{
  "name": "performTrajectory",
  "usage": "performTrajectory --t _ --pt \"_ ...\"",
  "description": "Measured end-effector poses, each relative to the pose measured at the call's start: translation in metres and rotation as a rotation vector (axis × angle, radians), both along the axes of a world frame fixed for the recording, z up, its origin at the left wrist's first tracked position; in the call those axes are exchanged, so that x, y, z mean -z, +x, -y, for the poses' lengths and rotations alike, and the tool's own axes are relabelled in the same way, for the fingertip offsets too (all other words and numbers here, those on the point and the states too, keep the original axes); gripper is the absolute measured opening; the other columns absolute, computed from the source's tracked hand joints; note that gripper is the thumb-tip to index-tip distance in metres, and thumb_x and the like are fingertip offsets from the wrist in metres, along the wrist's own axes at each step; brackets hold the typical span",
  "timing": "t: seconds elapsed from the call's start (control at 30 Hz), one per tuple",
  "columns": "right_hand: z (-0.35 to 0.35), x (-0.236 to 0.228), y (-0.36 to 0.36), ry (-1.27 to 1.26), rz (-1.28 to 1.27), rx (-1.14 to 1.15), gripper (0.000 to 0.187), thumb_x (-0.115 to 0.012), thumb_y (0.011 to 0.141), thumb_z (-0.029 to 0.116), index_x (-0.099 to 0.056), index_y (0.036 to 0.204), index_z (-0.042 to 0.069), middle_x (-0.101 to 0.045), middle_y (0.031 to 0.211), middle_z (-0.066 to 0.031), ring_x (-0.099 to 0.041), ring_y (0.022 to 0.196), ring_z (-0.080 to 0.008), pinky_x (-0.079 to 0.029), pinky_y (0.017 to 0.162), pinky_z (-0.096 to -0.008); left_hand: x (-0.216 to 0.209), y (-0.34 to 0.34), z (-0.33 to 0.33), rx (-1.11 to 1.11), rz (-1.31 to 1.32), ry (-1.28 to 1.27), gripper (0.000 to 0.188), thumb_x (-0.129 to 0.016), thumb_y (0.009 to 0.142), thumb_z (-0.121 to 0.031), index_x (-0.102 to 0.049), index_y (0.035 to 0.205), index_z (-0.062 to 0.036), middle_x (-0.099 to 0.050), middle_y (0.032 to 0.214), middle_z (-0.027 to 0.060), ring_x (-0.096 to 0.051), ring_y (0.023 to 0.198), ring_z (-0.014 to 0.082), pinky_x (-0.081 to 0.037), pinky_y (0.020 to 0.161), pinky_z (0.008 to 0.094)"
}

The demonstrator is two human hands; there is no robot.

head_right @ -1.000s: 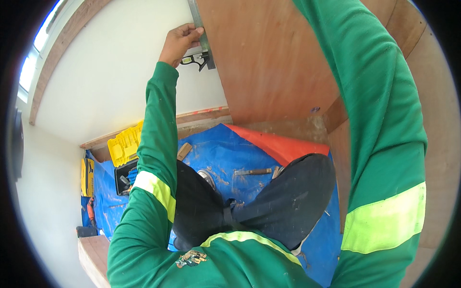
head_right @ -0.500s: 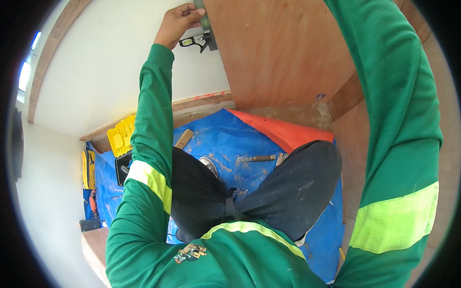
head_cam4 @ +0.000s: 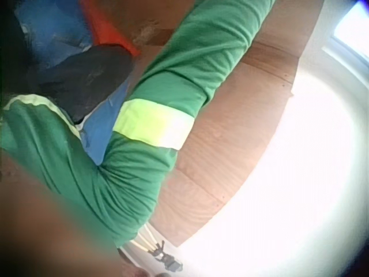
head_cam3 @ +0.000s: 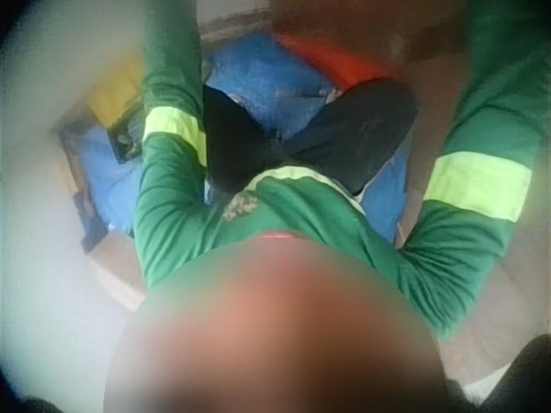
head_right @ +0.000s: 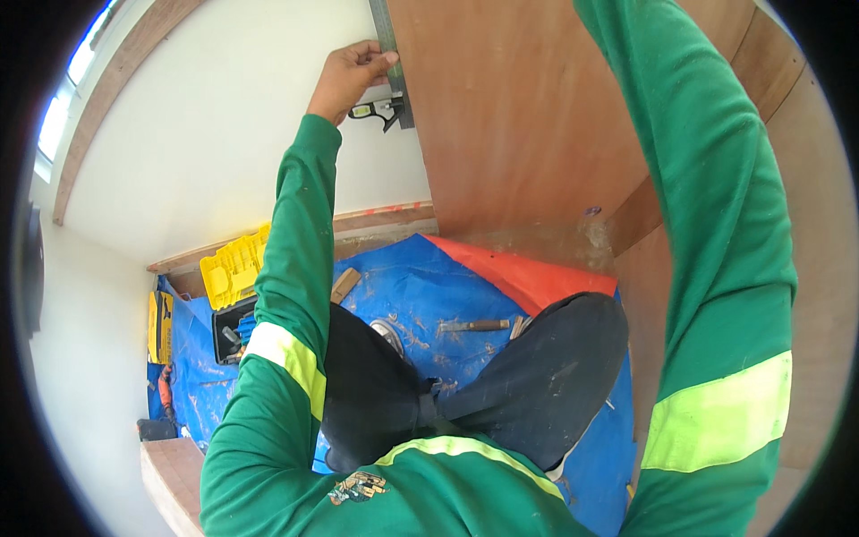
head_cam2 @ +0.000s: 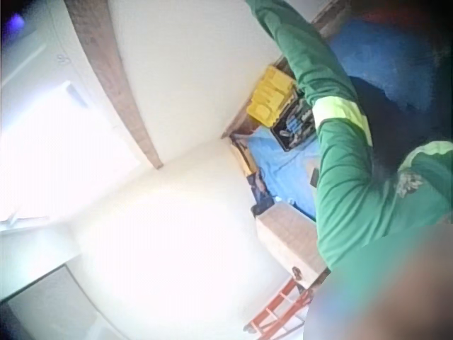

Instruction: The person assembles a wooden structure by positioning and securing wooden panels. They use a hand saw to trim a panel, then fit and adjust it into place. They also use a square tool to check alignment and a pencil to mark the wood.

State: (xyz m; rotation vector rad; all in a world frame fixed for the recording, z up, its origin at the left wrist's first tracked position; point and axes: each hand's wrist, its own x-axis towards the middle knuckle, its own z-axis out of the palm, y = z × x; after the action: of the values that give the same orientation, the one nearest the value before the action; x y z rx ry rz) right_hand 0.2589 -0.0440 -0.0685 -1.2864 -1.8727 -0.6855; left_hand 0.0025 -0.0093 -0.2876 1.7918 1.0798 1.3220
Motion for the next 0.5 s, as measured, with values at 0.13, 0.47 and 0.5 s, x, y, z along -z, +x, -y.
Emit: performTrajectory --t 0.13,0.47,0.5 --pt "-0.003 -0.002 0.002 0.063 0.03 -0.048 0.075 -0.059 0.105 0.038 -0.032 0.16 -0.004 -0.035 0.165 -0.0257 -0.029 0.156 -0.0437 -0.028 0.124 -0.0656 0.004 0.001 0.0 -0.018 -0.021 0.002 0.026 -0.078 0.097 -0.021 -0.076 0.11 0.002 -0.073 0.093 0.0041 -0.068 0.087 0.0125 -0.06 0.078 0.0284" --pt "-0.04 -0.008 0.006 0.118 0.056 -0.09 0.074 -0.059 0.104 0.035 -0.032 0.16 -0.005 -0.036 0.164 -0.029 -0.03 0.155 -0.0465 -0.03 0.126 -0.0609 0.026 -0.003 -0.001 0.012 -0.03 -0.029 0.023 -0.078 0.097 -0.019 -0.075 0.106 0.0017 -0.07 0.09 0.0036 -0.066 0.085 0.0116 -0.06 0.075 0.0284" --pt "-0.036 -0.007 0.007 0.104 0.043 -0.076 0.075 -0.059 0.104 0.036 -0.031 0.16 -0.005 -0.035 0.164 -0.0286 -0.03 0.156 -0.0461 -0.029 0.126 -0.0616 0.027 -0.003 -0.001 0.014 -0.026 -0.037 0.022 -0.077 0.097 -0.019 -0.075 0.106 0.0015 -0.07 0.09 0.0034 -0.066 0.085 0.0114 -0.06 0.075 0.0283"
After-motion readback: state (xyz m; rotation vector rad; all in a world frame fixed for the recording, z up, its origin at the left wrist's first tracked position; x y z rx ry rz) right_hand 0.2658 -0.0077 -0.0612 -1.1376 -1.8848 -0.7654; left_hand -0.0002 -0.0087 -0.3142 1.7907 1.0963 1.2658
